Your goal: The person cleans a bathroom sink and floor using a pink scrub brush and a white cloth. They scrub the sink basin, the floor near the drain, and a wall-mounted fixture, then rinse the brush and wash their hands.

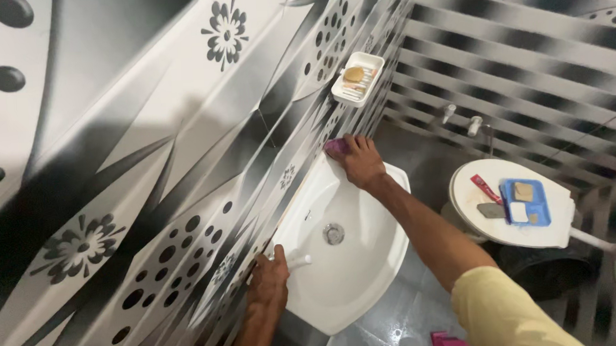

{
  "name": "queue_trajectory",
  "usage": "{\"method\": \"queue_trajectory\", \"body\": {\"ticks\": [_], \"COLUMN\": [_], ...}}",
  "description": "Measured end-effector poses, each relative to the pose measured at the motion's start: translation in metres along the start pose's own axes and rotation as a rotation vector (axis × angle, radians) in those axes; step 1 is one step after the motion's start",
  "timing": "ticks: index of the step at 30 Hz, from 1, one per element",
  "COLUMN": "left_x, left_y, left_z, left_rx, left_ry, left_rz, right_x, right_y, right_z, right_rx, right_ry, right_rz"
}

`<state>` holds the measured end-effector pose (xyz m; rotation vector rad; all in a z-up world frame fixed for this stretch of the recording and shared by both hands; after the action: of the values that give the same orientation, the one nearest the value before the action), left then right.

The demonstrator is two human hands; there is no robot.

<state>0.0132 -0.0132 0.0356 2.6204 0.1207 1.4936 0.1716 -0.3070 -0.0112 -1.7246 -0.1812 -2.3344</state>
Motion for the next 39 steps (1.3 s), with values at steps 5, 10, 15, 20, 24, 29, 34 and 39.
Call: {"method": "queue_trajectory", "body": {"ticks": [5, 10, 15, 20, 24, 29, 34, 39], "left_x": [-0.008, -0.006, 0.006, 0.008, 0.010, -0.003, -0.022, -0.013], "left_y": [-0.008, -0.008, -0.004, -0.002, -0.005, -0.008, -0.018, -0.013], "left_z": [0.010, 0.010, -0.002, -0.006, -0.007, 0.001, 0.014, 0.002], "left_rx": [0.243, 0.319, 0.355, 0.311, 0.321, 0.305, 0.140, 0.312], "left_ry": [0.022, -0.018, -0.078, -0.021, -0.019, -0.017, 0.078, -0.001], "left_rz": [-0.346, -0.515, -0.597, -0.621, -0.631, -0.642, -0.361, -0.767], "right_x": [0.004, 0.033, 0.044, -0.007, -0.031, -0.009, 0.006, 0.008], "right_y": [0.001, 0.019, 0.027, -0.004, -0.040, -0.062, -0.042, 0.016], "right_z": [0.016, -0.033, -0.072, -0.020, 0.010, -0.026, -0.013, 0.015], "right_rx": [-0.036, -0.034, -0.160, -0.299, -0.393, -0.213, -0.010, -0.163], "right_ry": [-0.048, -0.066, 0.041, 0.192, 0.192, 0.090, -0.065, -0.165], "right_rz": [0.031, 0.047, 0.084, 0.187, 0.176, 0.368, 0.126, 0.025]}}
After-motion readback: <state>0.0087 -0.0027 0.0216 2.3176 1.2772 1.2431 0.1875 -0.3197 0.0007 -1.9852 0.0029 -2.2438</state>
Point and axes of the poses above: each hand's wrist, its own z-axis towards the middle knuckle, its own x-axis out of the back of the hand, y = z × x, the point moved 2 cm from there along z, towards the middle knuckle, and after that the axes turned 1 degree about y, right-handed, at the moved point
